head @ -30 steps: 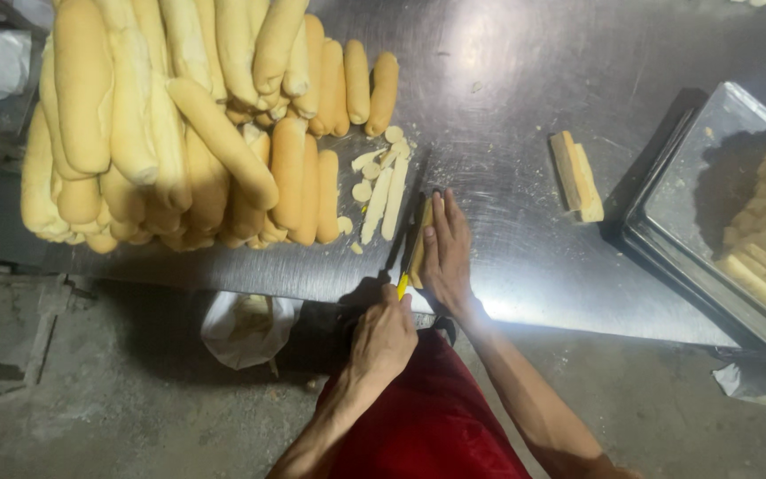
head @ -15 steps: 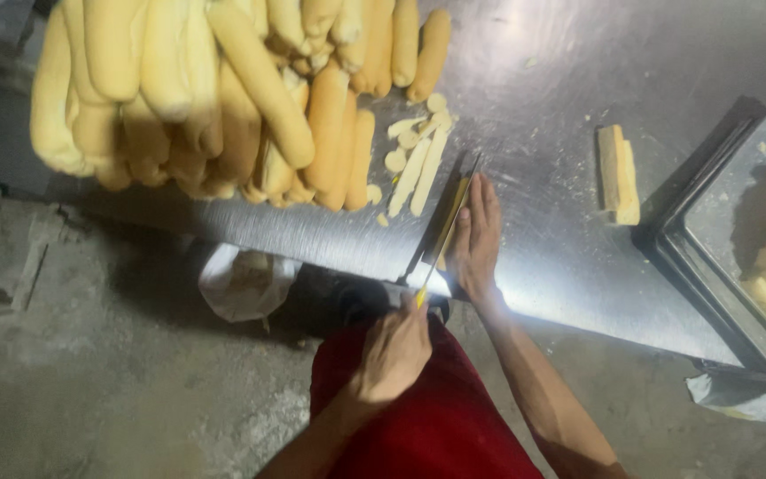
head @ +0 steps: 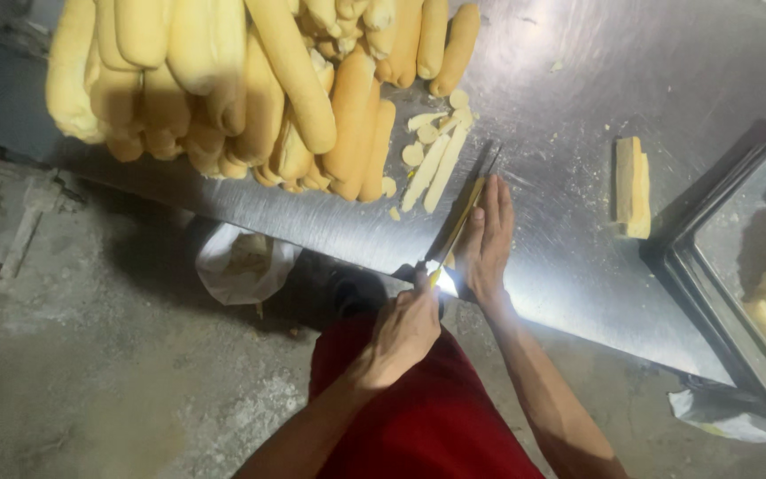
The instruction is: The person sorts pre-cut bread loaves into a stack on a metal tray, then moves to another pile of loaves and cuts them into smaller pieces using a knife on the table.
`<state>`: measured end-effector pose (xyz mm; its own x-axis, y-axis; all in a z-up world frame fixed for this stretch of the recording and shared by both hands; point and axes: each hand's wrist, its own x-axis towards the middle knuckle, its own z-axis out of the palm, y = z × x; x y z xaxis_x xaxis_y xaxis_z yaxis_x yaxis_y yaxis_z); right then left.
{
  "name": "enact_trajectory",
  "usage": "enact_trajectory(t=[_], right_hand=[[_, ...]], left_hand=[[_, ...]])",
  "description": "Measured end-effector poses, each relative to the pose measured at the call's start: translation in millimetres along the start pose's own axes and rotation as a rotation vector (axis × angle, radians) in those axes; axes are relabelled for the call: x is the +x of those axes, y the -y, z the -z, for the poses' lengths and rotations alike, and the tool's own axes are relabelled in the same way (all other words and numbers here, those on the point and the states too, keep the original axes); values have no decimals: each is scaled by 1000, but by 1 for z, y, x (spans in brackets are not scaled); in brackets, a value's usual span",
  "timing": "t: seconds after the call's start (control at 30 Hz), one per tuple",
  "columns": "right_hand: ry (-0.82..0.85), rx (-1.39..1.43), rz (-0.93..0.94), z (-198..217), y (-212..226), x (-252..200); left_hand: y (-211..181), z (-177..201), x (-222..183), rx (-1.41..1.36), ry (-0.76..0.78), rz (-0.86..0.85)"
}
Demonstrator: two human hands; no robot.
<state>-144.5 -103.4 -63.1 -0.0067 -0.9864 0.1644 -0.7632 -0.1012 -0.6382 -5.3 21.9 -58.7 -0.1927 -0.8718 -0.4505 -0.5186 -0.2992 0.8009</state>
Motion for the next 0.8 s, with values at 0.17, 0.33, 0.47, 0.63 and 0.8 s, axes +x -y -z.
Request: enact_trajectory(t=[0.17, 0.33, 0.47, 0.63, 0.8], right_hand=[[-8, -11, 13, -3, 5, 8], [-8, 0, 28, -1, 1, 4], [-4, 6, 34, 1, 4, 9], [-19, 7, 40, -5, -8, 1], [-20, 39, 42, -3, -9, 12]], left_hand=[[25, -13, -22, 185, -350, -293], [34, -23, -13, 47, -100, -64], [35, -14, -16, 277, -499, -453], [46, -23, -10, 84, -155, -105], [52, -29, -5, 190, -567, -405]])
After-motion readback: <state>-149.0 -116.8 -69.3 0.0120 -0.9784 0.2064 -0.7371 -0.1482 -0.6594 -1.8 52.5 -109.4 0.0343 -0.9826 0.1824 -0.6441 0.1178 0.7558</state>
